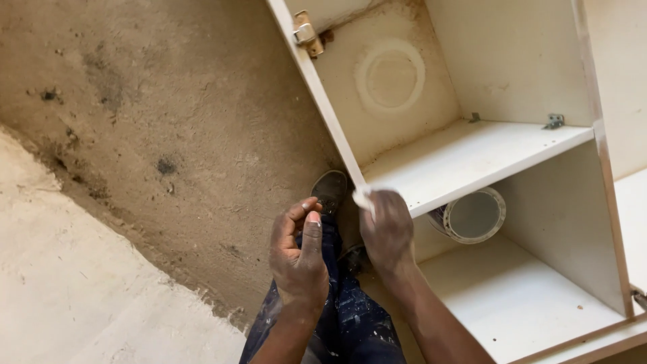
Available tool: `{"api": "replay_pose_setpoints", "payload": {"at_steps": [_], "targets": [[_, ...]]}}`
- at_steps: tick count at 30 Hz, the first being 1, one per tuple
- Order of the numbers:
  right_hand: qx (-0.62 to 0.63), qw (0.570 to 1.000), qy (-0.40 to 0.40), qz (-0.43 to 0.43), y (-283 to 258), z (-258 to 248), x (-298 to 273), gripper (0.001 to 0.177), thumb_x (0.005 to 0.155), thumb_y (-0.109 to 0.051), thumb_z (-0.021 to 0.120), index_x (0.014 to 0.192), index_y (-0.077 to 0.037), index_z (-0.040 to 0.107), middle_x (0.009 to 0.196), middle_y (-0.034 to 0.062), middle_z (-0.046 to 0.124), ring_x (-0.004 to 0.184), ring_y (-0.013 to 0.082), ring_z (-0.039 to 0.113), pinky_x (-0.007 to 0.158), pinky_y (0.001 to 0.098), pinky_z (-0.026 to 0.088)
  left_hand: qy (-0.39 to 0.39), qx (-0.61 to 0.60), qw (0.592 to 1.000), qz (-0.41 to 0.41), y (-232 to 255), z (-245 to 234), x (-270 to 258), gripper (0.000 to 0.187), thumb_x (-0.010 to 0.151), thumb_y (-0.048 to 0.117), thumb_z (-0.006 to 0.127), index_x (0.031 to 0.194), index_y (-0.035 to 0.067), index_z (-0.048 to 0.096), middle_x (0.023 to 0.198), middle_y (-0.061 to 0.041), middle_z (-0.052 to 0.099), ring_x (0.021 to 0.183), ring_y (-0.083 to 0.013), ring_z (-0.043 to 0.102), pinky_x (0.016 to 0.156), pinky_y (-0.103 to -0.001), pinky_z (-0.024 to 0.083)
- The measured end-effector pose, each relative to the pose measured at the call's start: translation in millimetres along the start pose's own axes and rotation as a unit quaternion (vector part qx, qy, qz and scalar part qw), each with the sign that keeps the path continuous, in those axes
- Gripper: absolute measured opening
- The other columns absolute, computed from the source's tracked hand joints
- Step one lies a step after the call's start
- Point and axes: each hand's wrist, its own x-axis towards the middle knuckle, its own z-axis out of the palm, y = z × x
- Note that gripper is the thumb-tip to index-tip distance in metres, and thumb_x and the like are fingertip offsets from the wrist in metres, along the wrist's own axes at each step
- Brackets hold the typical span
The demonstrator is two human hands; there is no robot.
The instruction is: Applying paint or primer to the edges and interior surfaces of a wooden cabinet using a cloth.
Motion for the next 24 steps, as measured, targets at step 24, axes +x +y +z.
{"api": "replay_pose_setpoints", "payload": {"at_steps": [24], "targets": [[0.151,0.890,-0.067,0.425,-21,-38,-55,0.045,0.094,-0.048,0.058,0.118,-0.012,0.071,0.107,0.0057,0.070,0.073,0.0148,0.066,0.057,0.0318,0.057,-0.082,0.033,0.995,-0.037,7,1,-37,0.028,0.096,0.028,0.058,0.112,0.012,0.074,0.112,-0.003,0.076,0.108,-0.0172,0.073,0.095,-0.033,0.059]]}}
